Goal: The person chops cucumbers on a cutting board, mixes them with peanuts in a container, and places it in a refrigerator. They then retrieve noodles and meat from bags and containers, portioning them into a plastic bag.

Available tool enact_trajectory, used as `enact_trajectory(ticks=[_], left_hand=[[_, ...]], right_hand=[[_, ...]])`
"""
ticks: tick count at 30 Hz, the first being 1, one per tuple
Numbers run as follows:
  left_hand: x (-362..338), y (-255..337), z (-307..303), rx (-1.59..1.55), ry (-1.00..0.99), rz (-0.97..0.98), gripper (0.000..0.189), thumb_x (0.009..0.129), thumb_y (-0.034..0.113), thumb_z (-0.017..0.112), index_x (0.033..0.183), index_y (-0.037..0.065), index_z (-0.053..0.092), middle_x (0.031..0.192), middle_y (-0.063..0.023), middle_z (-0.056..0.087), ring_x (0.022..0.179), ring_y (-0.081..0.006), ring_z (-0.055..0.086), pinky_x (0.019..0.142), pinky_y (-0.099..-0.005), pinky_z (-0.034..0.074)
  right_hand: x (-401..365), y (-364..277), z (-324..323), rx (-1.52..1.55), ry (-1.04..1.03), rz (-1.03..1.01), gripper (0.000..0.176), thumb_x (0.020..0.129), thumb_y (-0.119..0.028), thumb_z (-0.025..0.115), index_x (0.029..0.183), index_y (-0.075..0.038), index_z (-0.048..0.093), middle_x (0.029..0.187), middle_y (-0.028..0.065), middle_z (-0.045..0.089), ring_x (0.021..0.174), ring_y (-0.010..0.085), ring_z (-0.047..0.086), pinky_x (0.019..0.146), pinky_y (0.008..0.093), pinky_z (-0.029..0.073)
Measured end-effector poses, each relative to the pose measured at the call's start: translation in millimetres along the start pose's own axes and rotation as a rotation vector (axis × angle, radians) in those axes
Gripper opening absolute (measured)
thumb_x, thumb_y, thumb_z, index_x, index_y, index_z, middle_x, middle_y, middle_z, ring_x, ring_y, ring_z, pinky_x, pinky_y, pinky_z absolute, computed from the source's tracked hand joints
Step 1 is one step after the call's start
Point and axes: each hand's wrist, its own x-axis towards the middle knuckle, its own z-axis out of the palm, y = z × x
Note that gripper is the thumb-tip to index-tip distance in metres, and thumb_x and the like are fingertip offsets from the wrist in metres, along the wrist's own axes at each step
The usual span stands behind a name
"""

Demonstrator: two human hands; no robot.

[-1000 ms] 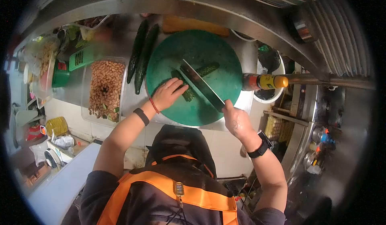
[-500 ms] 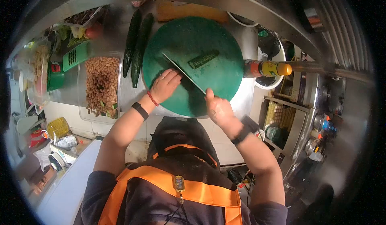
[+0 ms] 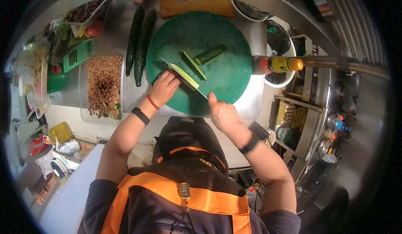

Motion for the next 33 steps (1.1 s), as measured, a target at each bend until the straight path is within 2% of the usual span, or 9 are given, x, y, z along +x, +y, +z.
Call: enact_trajectory(ticks=[4, 7, 10, 20, 23, 26, 29, 31, 33], left_hand=[[-8, 4, -3, -0.054, 0.048, 0.014, 0.017, 0.073, 0.009, 0.064, 0.089, 0.006, 0.061, 0.098, -0.0097, 0.056, 0.098, -0.0284, 0.053, 0.081, -0.0369, 0.047], [5, 11, -16, -0.053, 0.006, 0.010, 0.018, 0.075, 0.012, 0.064, 0.092, 0.006, 0.061, 0.100, -0.0099, 0.055, 0.101, -0.0292, 0.052, 0.083, -0.0383, 0.046], [36, 6, -6, 0.012, 0.046, 0.038, 0.023, 0.077, 0.014, 0.062, 0.098, 0.007, 0.059, 0.106, -0.0113, 0.053, 0.107, -0.0298, 0.049, 0.088, -0.0395, 0.044], [56, 0, 18, 0.003, -0.016, 0.073, 0.018, 0.077, 0.012, 0.059, 0.094, 0.006, 0.058, 0.104, -0.0119, 0.054, 0.105, -0.0304, 0.050, 0.085, -0.0383, 0.045], [57, -2, 15, 0.022, -0.051, 0.057, 0.016, 0.074, 0.012, 0.061, 0.089, 0.007, 0.058, 0.100, -0.0085, 0.055, 0.103, -0.0258, 0.051, 0.084, -0.0353, 0.047], [73, 2, 16, -0.038, -0.102, 0.040, 0.014, 0.077, 0.014, 0.060, 0.089, 0.006, 0.058, 0.098, -0.0090, 0.055, 0.103, -0.0264, 0.051, 0.085, -0.0361, 0.046], [129, 20, 48, 0.013, 0.042, 0.030, 0.020, 0.078, 0.016, 0.061, 0.093, 0.004, 0.057, 0.099, -0.0140, 0.055, 0.098, -0.0319, 0.052, 0.086, -0.0396, 0.044], [158, 29, 76, 0.083, -0.188, -0.245, 0.020, 0.078, 0.019, 0.062, 0.091, 0.004, 0.057, 0.099, -0.0129, 0.054, 0.101, -0.0308, 0.050, 0.084, -0.0391, 0.045], [152, 29, 64, -0.056, -0.197, -0.132, 0.023, 0.078, 0.019, 0.062, 0.093, 0.003, 0.057, 0.100, -0.0133, 0.054, 0.101, -0.0313, 0.050, 0.085, -0.0395, 0.044]], right_hand=[[7, 0, -25, 0.211, -0.001, -0.010, 0.021, 0.087, -0.013, 0.050, 0.102, -0.003, 0.038, 0.060, 0.0241, 0.056, 0.061, 0.0443, 0.057, 0.053, 0.0504, 0.045], [-8, 9, -54, 0.219, 0.137, 0.013, 0.020, 0.087, -0.012, 0.051, 0.100, -0.004, 0.038, 0.060, 0.0245, 0.055, 0.060, 0.0447, 0.056, 0.052, 0.0510, 0.044], [-4, 21, -69, 0.176, 0.125, 0.037, 0.019, 0.087, -0.011, 0.051, 0.099, -0.004, 0.038, 0.060, 0.0240, 0.055, 0.060, 0.0446, 0.056, 0.051, 0.0511, 0.043], [22, 46, -37, 0.063, -0.003, 0.008, 0.017, 0.089, -0.014, 0.047, 0.098, -0.004, 0.037, 0.064, 0.0231, 0.058, 0.063, 0.0435, 0.058, 0.055, 0.0502, 0.046], [34, 47, -36, 0.089, 0.027, -0.001, 0.019, 0.088, -0.013, 0.049, 0.099, -0.004, 0.038, 0.064, 0.0253, 0.057, 0.063, 0.0441, 0.057, 0.054, 0.0505, 0.045], [16, 60, -61, 0.297, 0.204, -0.017, 0.028, 0.085, -0.010, 0.054, 0.108, -0.003, 0.039, 0.064, 0.0257, 0.056, 0.062, 0.0459, 0.056, 0.052, 0.0511, 0.043], [0, 77, -92, 0.350, 0.336, 0.063, 0.033, 0.086, -0.005, 0.053, 0.114, -0.002, 0.038, 0.068, 0.0262, 0.058, 0.066, 0.0460, 0.057, 0.052, 0.0460, 0.045], [-4, 84, -109, 0.382, 0.407, 0.059, 0.030, 0.087, -0.003, 0.052, 0.113, 0.000, 0.038, 0.073, 0.0269, 0.060, 0.070, 0.0451, 0.059, 0.055, 0.0436, 0.047], [-11, 90, -116, 0.388, 0.462, 0.035, 0.027, 0.087, -0.002, 0.051, 0.111, 0.001, 0.039, 0.075, 0.0264, 0.061, 0.072, 0.0443, 0.060, 0.056, 0.0412, 0.048]])
